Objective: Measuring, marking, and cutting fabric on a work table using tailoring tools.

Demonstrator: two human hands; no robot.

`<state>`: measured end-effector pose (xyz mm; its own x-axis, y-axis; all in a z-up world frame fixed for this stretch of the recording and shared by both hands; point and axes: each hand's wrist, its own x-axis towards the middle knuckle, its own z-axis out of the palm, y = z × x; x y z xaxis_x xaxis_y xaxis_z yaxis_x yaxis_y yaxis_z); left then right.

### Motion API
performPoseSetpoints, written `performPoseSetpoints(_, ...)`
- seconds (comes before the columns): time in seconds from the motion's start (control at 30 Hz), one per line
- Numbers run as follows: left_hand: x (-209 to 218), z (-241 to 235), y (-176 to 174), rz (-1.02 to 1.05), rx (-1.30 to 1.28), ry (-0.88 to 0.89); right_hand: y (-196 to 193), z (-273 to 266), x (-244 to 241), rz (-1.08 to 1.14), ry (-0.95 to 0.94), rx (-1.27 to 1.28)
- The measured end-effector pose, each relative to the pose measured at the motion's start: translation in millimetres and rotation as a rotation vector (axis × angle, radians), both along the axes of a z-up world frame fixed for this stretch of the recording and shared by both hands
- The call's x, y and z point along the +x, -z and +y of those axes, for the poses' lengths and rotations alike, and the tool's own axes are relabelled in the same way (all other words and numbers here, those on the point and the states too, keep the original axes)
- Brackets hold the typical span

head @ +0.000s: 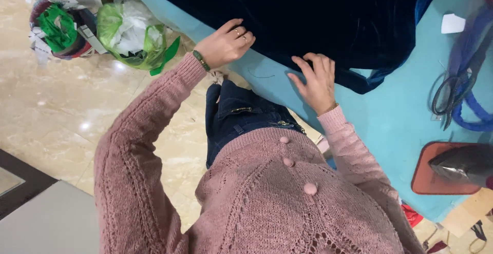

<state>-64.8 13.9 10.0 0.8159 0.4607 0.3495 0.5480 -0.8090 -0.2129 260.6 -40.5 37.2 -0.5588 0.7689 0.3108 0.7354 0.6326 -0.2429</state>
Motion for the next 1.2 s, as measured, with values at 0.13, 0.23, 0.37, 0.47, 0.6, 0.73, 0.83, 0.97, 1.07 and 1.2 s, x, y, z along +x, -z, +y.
performPoseSetpoints(0.13,2,9,2,-0.007,0.093,0.042,-1,5,-18,0.014,-0.073,0.003)
performPoseSetpoints(0.23,-4,13,3,-0.047,0.078,0.074,2,11,-32,0.021,-0.095,0.031)
performPoseSetpoints(0.37,-10,13,-1,-0.069,0.007,0.057,-2,21,-45,0.032,-0.078,-0.001)
performPoseSetpoints(0.47,-4,-3,-3,-0.195,-0.014,-0.028,-3,28,-52,0.11,-0.067,-0.061)
performPoseSetpoints(0.6,23,-52,32,-0.498,0.087,-0.309,-18,43,-67,0.204,-0.025,-0.194)
performPoseSetpoints(0.73,51,-100,36,-0.516,-0.022,-0.395,-18,61,-79,0.164,-0.049,-0.268)
performPoseSetpoints(0.83,59,-96,36,-0.515,-0.065,-0.457,-9,78,-86,0.095,-0.017,-0.227)
performPoseSetpoints(0.97,62,-96,40,-0.519,-0.092,-0.495,-3,94,-83,0.075,0.005,-0.188)
performPoseSetpoints(1.07,61,-95,41,-0.554,-0.085,-0.486,-9,93,-82,0.089,0.018,-0.24)
performPoseSetpoints(1.2,55,-85,40,-0.554,-0.06,-0.455,-16,79,-77,0.1,0.003,-0.293)
